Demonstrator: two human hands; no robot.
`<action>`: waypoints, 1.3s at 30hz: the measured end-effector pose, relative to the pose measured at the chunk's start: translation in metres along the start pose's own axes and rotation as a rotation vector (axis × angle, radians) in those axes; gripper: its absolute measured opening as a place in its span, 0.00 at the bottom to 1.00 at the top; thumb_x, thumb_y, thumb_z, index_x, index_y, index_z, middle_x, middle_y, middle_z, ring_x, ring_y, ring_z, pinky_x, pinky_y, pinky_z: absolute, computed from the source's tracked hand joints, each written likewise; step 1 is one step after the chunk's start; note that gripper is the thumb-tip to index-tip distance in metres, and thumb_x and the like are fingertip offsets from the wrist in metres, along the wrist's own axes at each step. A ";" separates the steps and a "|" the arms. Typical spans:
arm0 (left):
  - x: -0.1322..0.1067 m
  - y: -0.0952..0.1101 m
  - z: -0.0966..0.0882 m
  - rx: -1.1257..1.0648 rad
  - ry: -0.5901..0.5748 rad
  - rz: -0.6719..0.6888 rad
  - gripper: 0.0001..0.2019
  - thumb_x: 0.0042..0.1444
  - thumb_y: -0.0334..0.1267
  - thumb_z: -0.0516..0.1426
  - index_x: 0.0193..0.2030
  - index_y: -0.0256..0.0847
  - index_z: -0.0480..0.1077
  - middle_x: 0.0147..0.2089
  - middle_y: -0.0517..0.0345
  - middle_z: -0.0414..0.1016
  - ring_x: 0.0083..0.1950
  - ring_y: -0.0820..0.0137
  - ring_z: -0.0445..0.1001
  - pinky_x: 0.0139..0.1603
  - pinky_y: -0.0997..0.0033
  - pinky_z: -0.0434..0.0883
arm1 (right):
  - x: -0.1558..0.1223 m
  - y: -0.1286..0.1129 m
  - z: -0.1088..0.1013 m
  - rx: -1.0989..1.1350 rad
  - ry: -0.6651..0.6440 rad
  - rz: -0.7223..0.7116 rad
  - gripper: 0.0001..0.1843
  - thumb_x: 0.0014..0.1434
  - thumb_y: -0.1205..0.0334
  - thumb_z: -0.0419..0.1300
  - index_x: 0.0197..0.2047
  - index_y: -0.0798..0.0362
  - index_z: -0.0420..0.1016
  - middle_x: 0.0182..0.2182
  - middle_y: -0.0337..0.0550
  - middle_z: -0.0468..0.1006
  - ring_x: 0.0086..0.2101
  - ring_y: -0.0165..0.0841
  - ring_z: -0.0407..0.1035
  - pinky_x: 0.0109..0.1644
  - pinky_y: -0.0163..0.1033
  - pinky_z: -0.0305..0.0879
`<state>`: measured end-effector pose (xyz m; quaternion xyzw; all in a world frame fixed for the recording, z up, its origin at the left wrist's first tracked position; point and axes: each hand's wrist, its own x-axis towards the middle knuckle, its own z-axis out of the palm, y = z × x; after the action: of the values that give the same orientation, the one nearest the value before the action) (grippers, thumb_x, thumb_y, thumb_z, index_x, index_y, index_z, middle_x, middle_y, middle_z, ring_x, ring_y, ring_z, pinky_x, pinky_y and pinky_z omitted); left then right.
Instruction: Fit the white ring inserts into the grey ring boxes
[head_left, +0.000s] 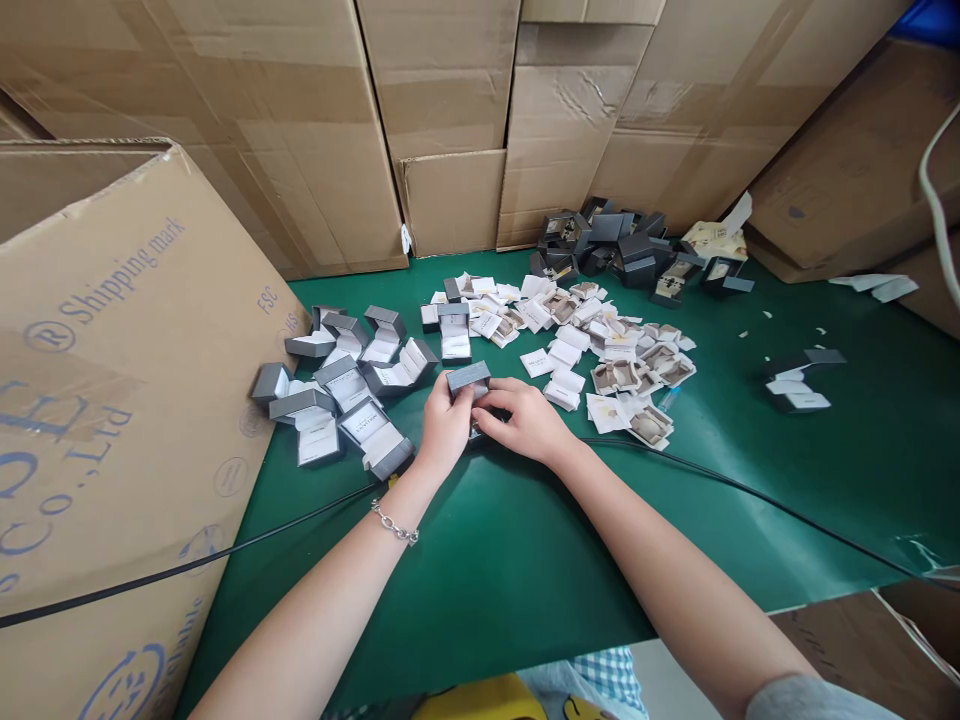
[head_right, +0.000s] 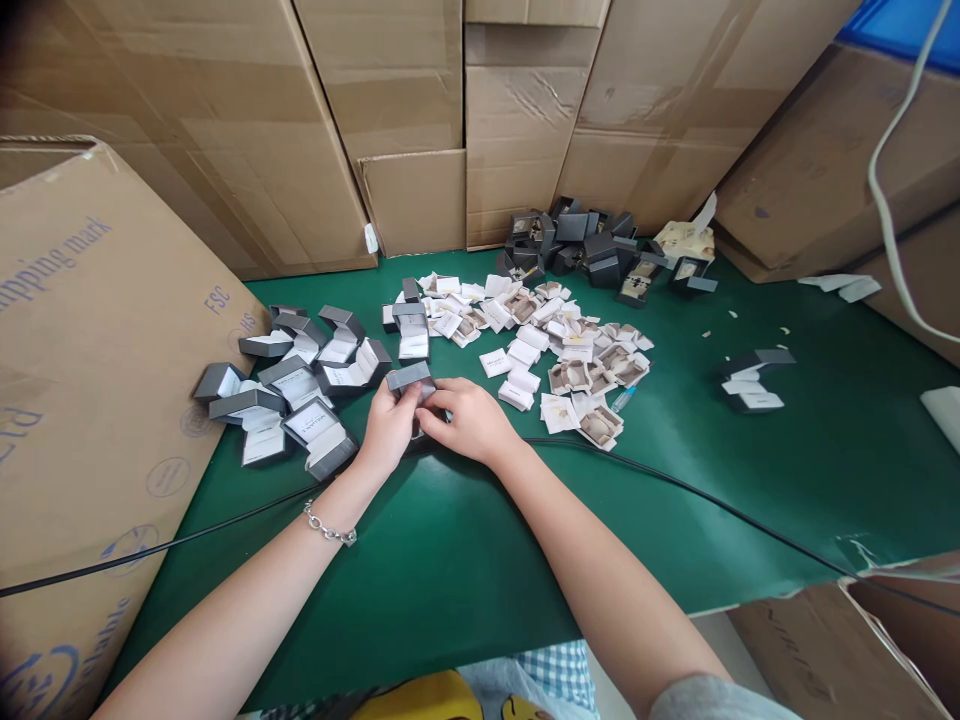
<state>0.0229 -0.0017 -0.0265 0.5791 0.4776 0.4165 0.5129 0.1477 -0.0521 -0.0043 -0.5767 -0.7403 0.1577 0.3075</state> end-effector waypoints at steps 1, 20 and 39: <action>0.000 0.001 0.000 -0.013 -0.008 -0.004 0.08 0.52 0.42 0.53 0.34 0.39 0.66 0.32 0.60 0.71 0.35 0.73 0.69 0.39 0.75 0.66 | 0.000 0.000 0.000 -0.004 0.000 0.001 0.10 0.58 0.63 0.54 0.29 0.53 0.75 0.30 0.42 0.73 0.36 0.32 0.66 0.39 0.35 0.61; 0.000 0.008 -0.002 -0.137 -0.081 -0.001 0.08 0.47 0.40 0.57 0.30 0.38 0.66 0.31 0.61 0.71 0.34 0.74 0.69 0.38 0.75 0.67 | -0.001 0.000 -0.002 -0.004 -0.013 -0.010 0.10 0.57 0.62 0.55 0.30 0.52 0.77 0.34 0.44 0.73 0.36 0.33 0.67 0.41 0.37 0.63; 0.002 0.001 -0.002 -0.112 -0.090 0.005 0.09 0.48 0.40 0.57 0.34 0.37 0.69 0.37 0.57 0.74 0.41 0.71 0.71 0.46 0.71 0.68 | 0.001 0.000 0.000 0.016 -0.041 0.021 0.11 0.58 0.63 0.53 0.28 0.54 0.75 0.32 0.43 0.71 0.36 0.31 0.66 0.40 0.35 0.62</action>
<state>0.0219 0.0003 -0.0249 0.5688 0.4288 0.4174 0.5643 0.1477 -0.0517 -0.0039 -0.5785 -0.7392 0.1787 0.2951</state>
